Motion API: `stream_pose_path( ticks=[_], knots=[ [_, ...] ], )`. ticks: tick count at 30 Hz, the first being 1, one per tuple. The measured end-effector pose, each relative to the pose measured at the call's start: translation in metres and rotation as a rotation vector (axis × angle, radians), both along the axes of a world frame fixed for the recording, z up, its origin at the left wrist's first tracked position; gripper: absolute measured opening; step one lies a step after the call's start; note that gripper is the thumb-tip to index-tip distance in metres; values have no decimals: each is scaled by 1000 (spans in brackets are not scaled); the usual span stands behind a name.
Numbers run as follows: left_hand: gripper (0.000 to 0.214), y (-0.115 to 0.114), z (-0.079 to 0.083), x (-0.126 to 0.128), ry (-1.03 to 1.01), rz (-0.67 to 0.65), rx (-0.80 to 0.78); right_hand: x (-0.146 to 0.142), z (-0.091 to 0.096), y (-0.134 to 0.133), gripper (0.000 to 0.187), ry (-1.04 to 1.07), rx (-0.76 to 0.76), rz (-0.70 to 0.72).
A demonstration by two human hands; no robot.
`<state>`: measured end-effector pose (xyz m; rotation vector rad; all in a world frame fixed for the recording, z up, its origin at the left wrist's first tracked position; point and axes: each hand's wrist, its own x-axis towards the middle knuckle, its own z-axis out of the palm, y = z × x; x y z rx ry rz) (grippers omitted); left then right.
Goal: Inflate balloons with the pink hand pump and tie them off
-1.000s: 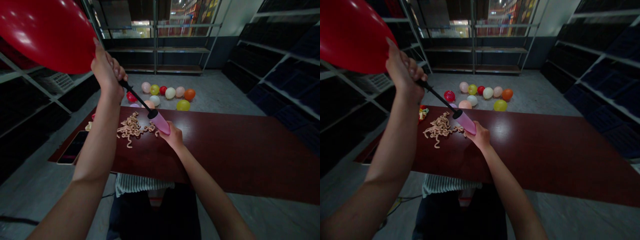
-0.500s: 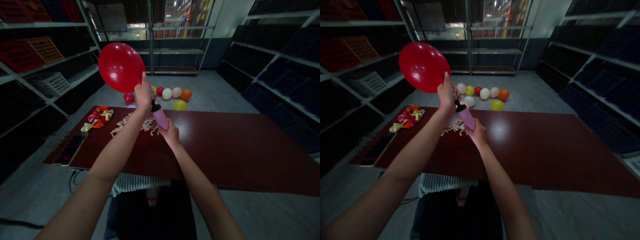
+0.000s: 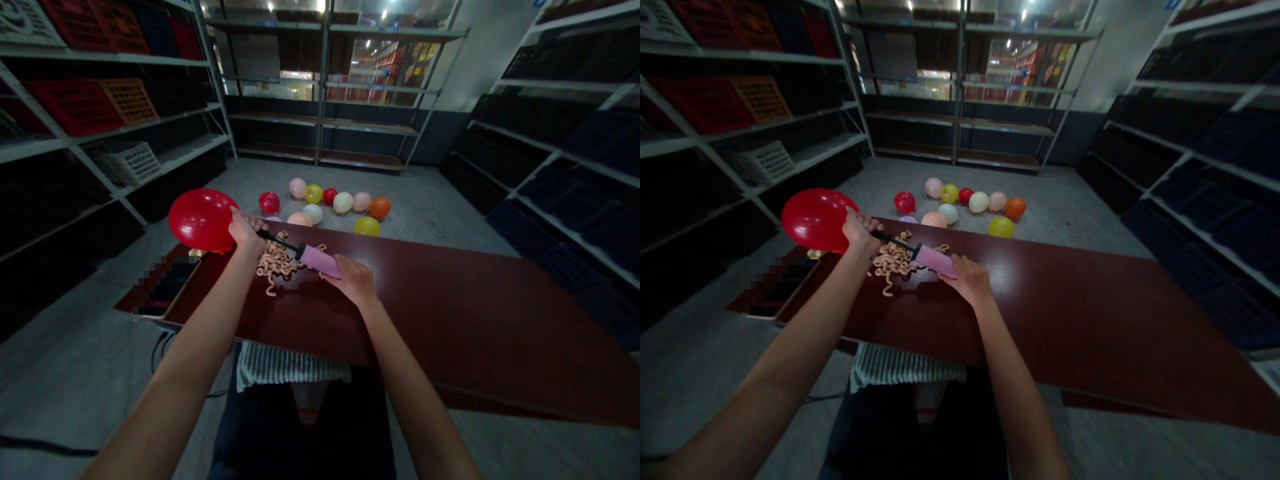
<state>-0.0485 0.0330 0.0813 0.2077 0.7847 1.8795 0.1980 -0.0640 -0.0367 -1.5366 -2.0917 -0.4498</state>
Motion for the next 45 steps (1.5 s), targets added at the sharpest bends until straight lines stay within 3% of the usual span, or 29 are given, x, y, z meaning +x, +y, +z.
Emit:
stream_pose_path(
  ticks=[4, 8, 14, 19, 23, 27, 30, 33, 40, 45],
  knots=[
    [49, -2, 3, -43, -32, 43, 5, -4, 2, -1, 49, -71, -4, 36],
    [51, -4, 29, -61, 25, 48, 51, -9, 3, -2, 49, 3, 2, 71],
    [54, -8, 74, -14, 188, -5, 218, -2, -1, -4, 48, 234, 33, 33],
    [52, 1, 94, 36, 272, -34, 271, 5, -4, -2, 42, 346, -10, -6],
    [51, 6, 83, 82, 293, -102, 274, 6, -4, -1, 42, 424, -80, -50],
    [55, 5, 49, 124, 324, -175, 249, 5, -2, -2, 42, 451, -140, -141],
    [56, -2, 28, 137, 364, -190, 229, 5, 1, -3, 44, 434, -170, -190],
    [55, -8, 23, 132, 345, -180, 220, 6, 3, -3, 46, 411, -175, -186],
    [58, -20, 30, 105, 265, -142, 226, 5, 3, 1, 50, 381, -178, -75],
    [54, -23, 27, 76, 215, -93, 228, 1, 3, -2, 56, 307, -169, -11]
  ],
)
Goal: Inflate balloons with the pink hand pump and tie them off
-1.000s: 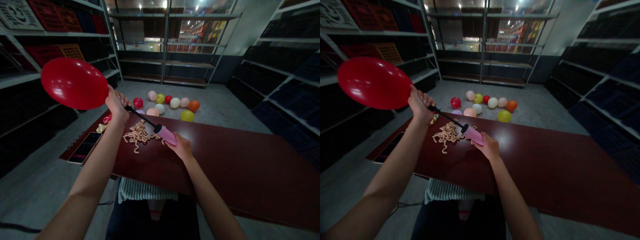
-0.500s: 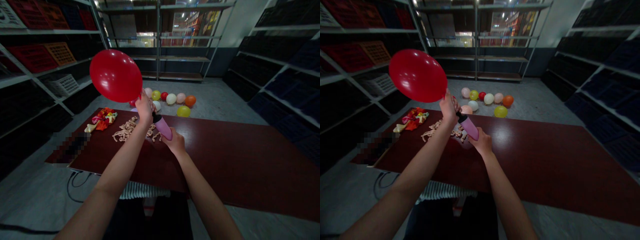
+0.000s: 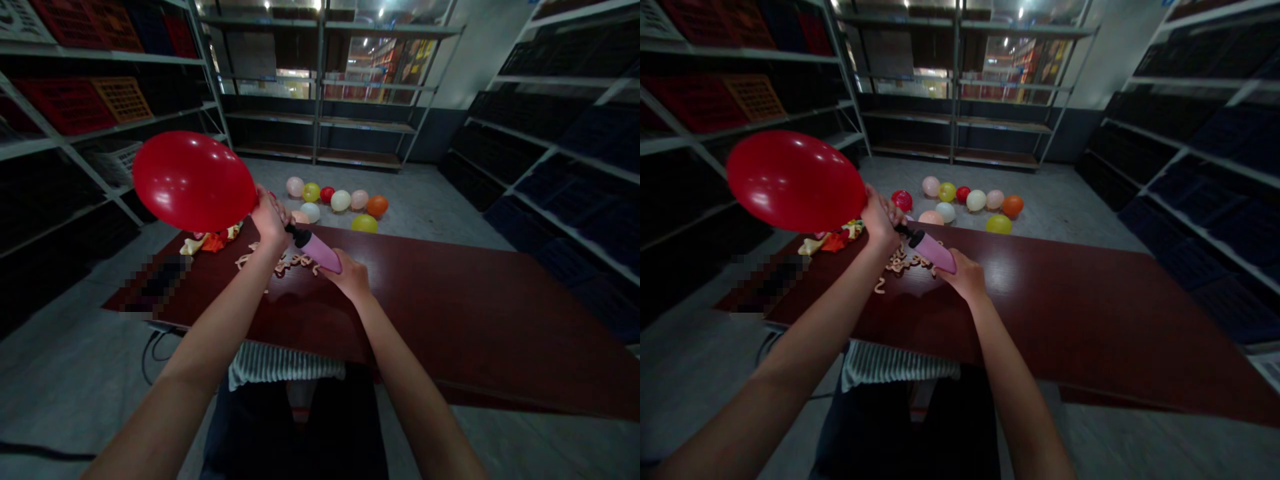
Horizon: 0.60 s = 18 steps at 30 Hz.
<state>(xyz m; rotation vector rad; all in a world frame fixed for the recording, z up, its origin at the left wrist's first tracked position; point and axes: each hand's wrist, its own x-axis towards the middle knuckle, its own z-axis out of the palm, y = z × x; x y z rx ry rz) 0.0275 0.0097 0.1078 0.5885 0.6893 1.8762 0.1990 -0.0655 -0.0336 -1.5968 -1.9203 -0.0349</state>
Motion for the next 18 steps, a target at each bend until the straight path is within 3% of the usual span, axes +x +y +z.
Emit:
stream_pose_path(
  ticks=[5, 13, 16, 18],
  knots=[
    [52, 0, -2, -48, -80, 45, -93, -5, 1, -4, 58, -123, -25, 19],
    [52, -6, 12, -128, -149, 134, -124, -9, 3, -6, 57, -224, 8, 81],
    [52, -8, 21, -138, -103, 120, -91, -11, 3, -5, 57, -200, 31, 117],
    [52, -10, 29, -132, -60, 123, -46, -11, 3, -6, 57, -161, 39, 115]
  ],
)
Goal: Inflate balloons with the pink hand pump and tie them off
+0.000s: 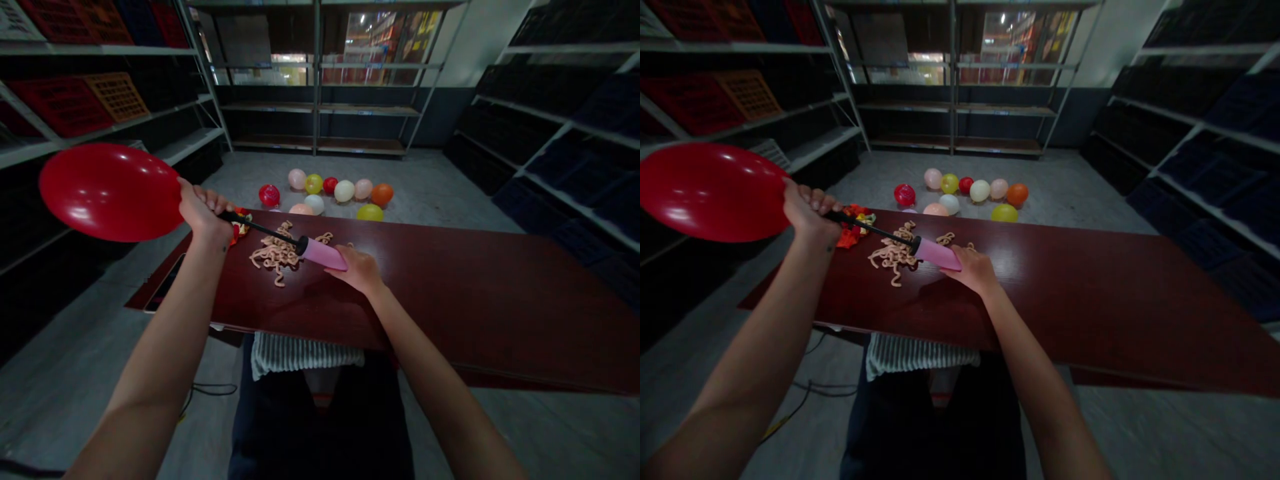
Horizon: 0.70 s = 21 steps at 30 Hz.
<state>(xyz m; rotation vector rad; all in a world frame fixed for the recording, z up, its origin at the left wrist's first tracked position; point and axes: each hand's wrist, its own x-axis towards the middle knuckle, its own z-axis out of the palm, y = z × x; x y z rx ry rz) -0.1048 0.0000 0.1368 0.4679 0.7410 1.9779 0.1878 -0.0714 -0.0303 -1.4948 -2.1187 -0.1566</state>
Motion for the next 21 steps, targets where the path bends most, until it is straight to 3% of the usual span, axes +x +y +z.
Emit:
stream_pose_path(
  ticks=[7, 12, 15, 18, 21],
  knots=[
    [56, -1, 42, 67, 161, 41, 173, 11, -1, 0, 53, 236, -66, -72],
    [55, 4, 58, 114, 338, -84, 228, 17, -6, 4, 44, 336, -96, -88],
    [53, 9, 49, 150, 375, -159, 230, 18, -5, 4, 41, 382, -118, -121],
    [54, 11, 25, 185, 346, -239, 135, 18, -3, 4, 41, 388, -129, -173],
    [53, 9, -2, 201, 245, -239, 34, 18, -1, 5, 44, 345, -127, -224]
  ],
)
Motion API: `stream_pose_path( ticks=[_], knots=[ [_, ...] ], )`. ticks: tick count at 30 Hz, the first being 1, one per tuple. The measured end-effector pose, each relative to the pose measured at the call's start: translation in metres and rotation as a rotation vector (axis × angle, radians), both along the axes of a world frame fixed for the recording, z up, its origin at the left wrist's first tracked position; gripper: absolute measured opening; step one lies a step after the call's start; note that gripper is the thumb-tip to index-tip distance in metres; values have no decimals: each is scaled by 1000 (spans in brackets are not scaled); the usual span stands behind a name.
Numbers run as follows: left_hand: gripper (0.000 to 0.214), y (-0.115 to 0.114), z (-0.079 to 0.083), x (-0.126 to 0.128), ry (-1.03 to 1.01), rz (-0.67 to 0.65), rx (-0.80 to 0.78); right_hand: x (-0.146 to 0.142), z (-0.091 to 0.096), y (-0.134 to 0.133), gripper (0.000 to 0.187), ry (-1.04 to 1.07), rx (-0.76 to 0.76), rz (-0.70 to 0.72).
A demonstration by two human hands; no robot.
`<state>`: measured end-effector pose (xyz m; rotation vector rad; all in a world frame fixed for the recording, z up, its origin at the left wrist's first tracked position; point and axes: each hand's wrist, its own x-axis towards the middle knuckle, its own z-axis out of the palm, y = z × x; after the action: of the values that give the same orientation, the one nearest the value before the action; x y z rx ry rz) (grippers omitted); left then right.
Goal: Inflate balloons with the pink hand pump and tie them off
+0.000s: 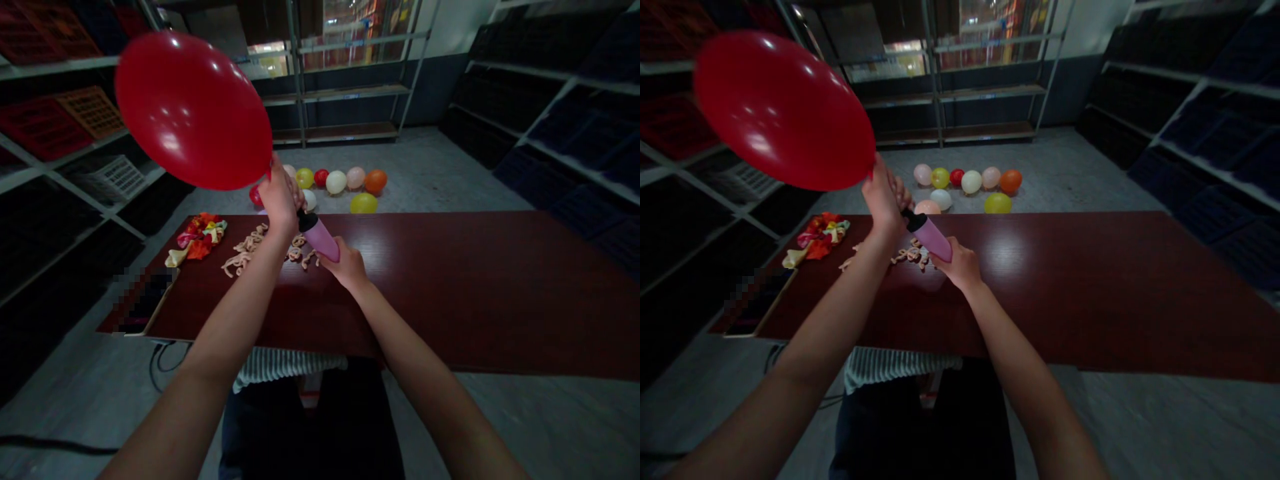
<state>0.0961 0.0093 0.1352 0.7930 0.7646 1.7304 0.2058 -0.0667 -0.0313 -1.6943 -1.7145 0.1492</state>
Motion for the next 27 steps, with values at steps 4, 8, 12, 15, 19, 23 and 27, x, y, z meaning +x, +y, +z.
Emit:
stream_pose_path(
  ticks=[4, 8, 12, 15, 19, 23, 27],
  knots=[
    [52, -4, -19, -14, -71, 23, -36, -2, 0, 0, 49, -56, 9, -2],
    [52, -5, -26, -45, -73, 24, -20, -6, -1, -2, 51, -102, 69, 52],
    [51, -2, -36, -76, -113, 42, -75, -10, -1, -5, 52, -190, 104, 105],
    [54, -1, -41, -102, -189, 73, -134, -12, 0, -7, 53, -278, 94, 118],
    [56, -4, -39, -143, -267, 105, -170, -15, 3, -7, 54, -364, 78, 143],
    [52, -8, -29, -186, -321, 141, -173, -18, 4, -5, 55, -406, 94, 200],
    [53, -11, -9, -210, -316, 180, -135, -23, 3, -2, 58, -397, 125, 233]
  ],
)
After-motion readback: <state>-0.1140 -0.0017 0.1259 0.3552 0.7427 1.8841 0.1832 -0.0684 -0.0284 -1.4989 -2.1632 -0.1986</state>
